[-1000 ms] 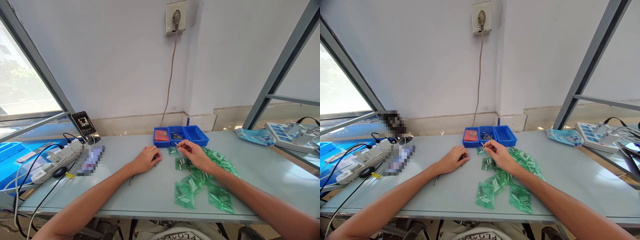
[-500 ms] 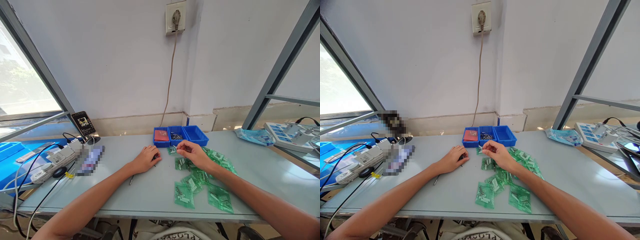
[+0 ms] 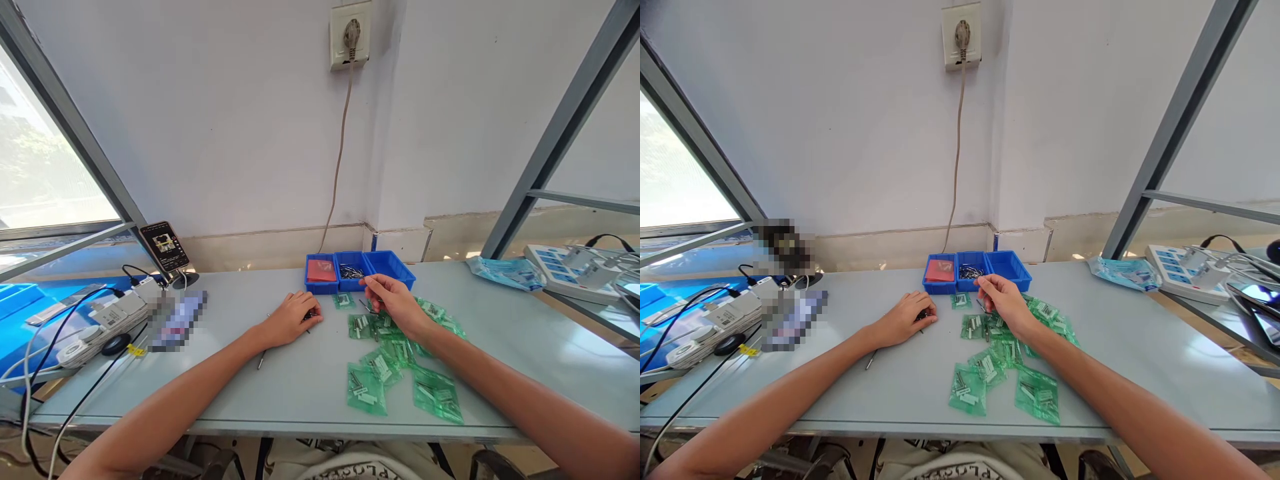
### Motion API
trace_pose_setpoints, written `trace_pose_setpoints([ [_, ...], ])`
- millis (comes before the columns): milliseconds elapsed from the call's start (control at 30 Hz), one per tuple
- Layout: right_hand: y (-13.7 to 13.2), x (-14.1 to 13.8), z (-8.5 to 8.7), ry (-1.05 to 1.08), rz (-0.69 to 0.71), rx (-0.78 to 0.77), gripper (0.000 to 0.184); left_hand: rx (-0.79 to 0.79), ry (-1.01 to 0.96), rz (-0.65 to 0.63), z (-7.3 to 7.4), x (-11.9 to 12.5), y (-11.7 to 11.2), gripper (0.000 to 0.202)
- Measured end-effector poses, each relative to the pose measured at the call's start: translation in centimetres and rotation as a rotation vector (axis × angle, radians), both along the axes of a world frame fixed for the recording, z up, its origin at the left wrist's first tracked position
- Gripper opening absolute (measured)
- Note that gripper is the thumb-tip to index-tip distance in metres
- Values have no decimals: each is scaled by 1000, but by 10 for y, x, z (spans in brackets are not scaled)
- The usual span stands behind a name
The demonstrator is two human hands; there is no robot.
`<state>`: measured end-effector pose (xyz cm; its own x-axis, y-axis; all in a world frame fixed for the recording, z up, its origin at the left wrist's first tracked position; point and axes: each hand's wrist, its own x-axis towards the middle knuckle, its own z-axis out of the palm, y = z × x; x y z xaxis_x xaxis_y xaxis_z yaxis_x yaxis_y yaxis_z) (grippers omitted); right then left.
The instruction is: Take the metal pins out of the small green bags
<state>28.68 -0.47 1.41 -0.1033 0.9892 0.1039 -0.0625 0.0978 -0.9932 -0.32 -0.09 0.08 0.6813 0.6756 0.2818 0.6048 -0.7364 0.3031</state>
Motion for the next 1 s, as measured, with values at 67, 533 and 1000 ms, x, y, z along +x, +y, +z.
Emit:
trace_pose_setpoints([
  [67, 1, 0, 1, -51, -16, 22, 47, -2, -1, -4, 1, 0, 0, 24],
  [533, -4, 6, -10, -1097, -109, 603, 12, 39, 28, -43, 9, -7, -2, 33],
  [1000, 0, 8, -16, -1147, -116, 534, 16, 1, -7, -33, 6, -5, 0, 27],
])
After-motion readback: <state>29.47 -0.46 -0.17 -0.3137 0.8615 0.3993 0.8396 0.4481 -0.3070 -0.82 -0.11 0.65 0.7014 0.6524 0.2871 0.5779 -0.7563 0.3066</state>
